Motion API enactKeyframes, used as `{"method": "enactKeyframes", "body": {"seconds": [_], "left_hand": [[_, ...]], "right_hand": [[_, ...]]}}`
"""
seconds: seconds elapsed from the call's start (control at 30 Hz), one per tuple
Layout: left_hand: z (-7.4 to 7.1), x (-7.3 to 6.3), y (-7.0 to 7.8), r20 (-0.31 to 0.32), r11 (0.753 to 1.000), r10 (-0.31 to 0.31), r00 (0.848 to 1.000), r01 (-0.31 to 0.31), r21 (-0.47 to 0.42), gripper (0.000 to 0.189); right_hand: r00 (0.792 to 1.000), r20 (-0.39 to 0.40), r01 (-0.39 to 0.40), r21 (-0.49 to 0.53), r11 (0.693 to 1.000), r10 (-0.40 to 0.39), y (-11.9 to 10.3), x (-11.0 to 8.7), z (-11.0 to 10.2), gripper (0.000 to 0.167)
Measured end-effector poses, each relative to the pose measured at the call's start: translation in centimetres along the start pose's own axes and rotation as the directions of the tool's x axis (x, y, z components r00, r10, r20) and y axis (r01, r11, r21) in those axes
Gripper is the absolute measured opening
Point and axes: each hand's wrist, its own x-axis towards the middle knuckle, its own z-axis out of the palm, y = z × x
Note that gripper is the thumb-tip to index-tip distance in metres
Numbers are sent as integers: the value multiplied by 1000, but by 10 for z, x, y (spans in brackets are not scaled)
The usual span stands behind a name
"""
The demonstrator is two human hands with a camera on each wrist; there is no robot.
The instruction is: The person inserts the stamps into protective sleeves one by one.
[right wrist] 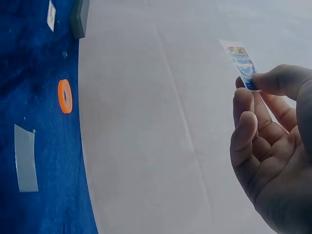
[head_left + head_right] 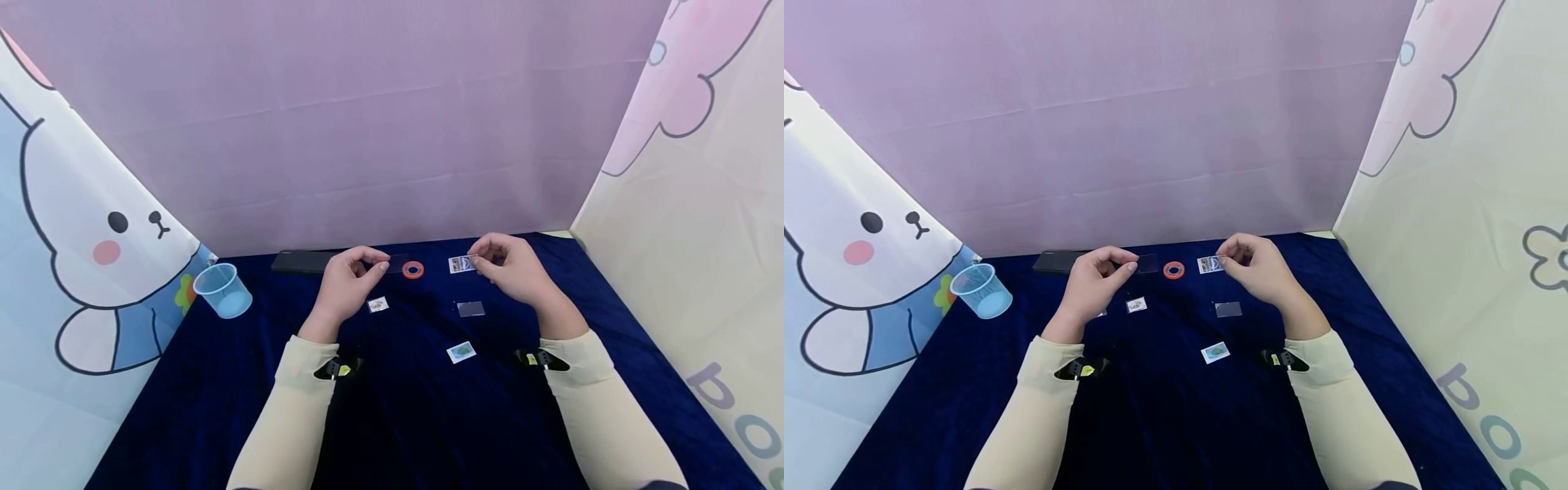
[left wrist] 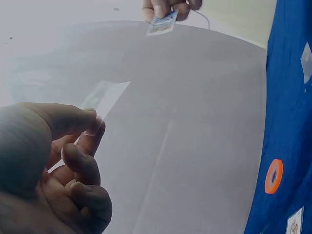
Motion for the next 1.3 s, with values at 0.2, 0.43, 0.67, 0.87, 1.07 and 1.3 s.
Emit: {"method": "enactKeyframes", "body": {"seconds": [0.2, 0.43, 0.67, 0.87, 1.07, 1.3], "left_hand": [[-2, -4, 6, -36, 997, 34, 999, -37, -71, 11], [-4, -6, 9, -53, 992, 47, 997, -53, -114, 10], [-5, -7, 10, -59, 994, 36, 998, -42, -105, 9], [-7, -8, 26, -47, 992, 40, 998, -46, -120, 6], [-11, -12, 46, -37, 986, 32, 999, -38, -164, 6], [-9, -12, 46, -48, 984, 30, 998, -38, -172, 9]], "right_hand": [[1000, -7, 28, -21, 999, -28, -6, -4, -2, 4], [997, -46, 56, -48, 997, -58, -17, -8, -2, 4], [996, -59, 61, -52, 997, -64, -20, -6, -1, 3], [992, -84, 87, -49, 995, -91, -20, -5, 2, 4], [986, -129, 102, -35, 994, -106, -22, -4, 6, 6], [979, -165, 125, -3, 992, -124, -45, -8, 12, 8]]}}
